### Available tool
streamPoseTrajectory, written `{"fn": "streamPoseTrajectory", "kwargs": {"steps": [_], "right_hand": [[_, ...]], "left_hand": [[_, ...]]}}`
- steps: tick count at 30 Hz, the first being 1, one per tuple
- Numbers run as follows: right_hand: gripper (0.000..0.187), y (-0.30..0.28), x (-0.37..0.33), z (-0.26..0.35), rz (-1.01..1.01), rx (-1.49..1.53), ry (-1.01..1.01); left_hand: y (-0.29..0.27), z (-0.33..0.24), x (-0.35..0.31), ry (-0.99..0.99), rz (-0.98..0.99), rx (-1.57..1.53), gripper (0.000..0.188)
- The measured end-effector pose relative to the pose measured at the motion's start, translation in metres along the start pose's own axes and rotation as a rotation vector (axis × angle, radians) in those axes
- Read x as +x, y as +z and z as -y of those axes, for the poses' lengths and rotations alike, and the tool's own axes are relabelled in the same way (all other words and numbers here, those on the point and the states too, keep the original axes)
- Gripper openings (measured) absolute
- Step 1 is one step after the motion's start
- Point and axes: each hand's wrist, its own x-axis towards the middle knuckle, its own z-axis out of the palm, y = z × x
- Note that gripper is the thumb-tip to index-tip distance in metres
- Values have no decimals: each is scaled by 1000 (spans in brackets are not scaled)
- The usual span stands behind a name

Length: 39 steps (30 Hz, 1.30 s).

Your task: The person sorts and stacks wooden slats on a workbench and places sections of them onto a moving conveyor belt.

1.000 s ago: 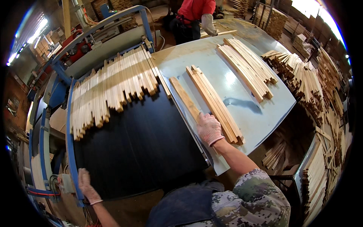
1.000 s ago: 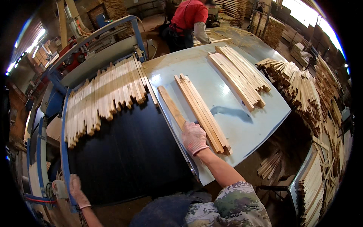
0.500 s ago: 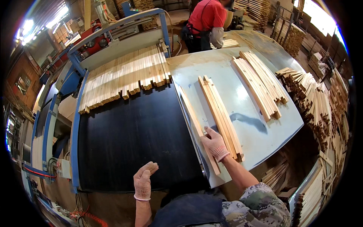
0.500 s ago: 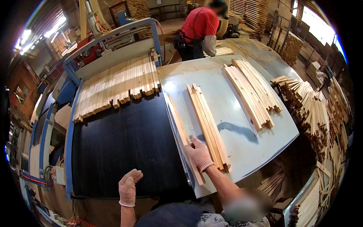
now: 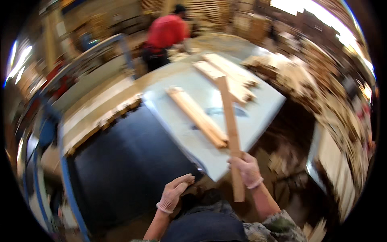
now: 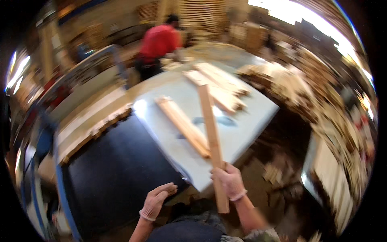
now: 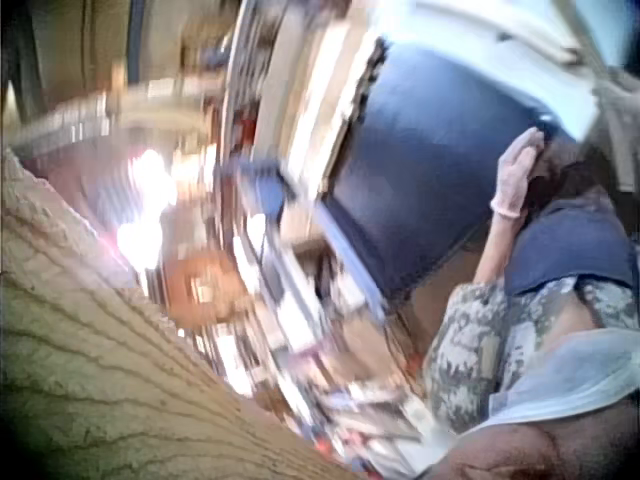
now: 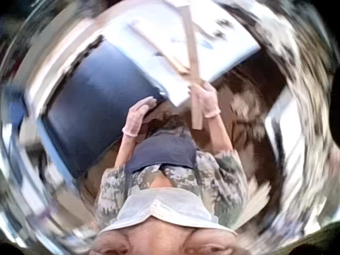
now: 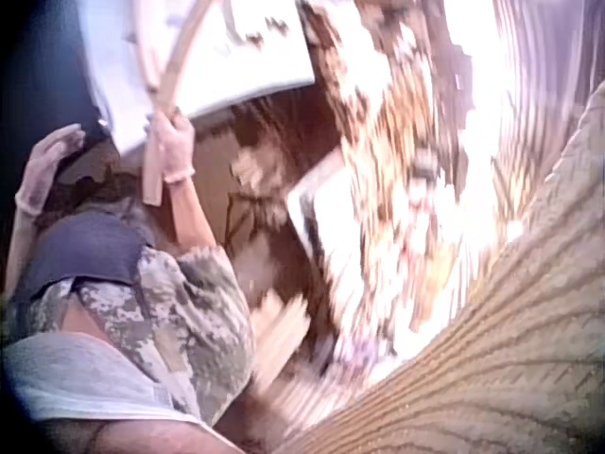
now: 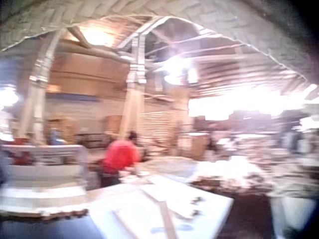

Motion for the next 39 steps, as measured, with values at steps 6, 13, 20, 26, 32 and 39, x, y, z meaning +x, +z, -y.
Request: {"fn": "streamPoseTrajectory", "kwargs": {"steps": [6,13,20,26,32,39], "right_hand": [[35,-35,-106,-101,-356,77,-51],[33,-98,-242,-187,-772,-103,67],[35,-158,-357,-232,-1025,-82,103],[36,-240,-444,-251,-1166,-433,192],[31,-337,-552,-292,-1289,-637,397],[34,-400,-664,-307,-1490,-805,441]], "left_hand": [[5,71,-59,-235,271,-19,62],[-14,207,-86,-400,480,515,45],[-87,345,-116,-521,650,1188,49],[-65,374,-154,-725,700,1307,36],[42,404,-148,-813,608,1166,26],[127,450,-90,-1088,497,409,20]]}}
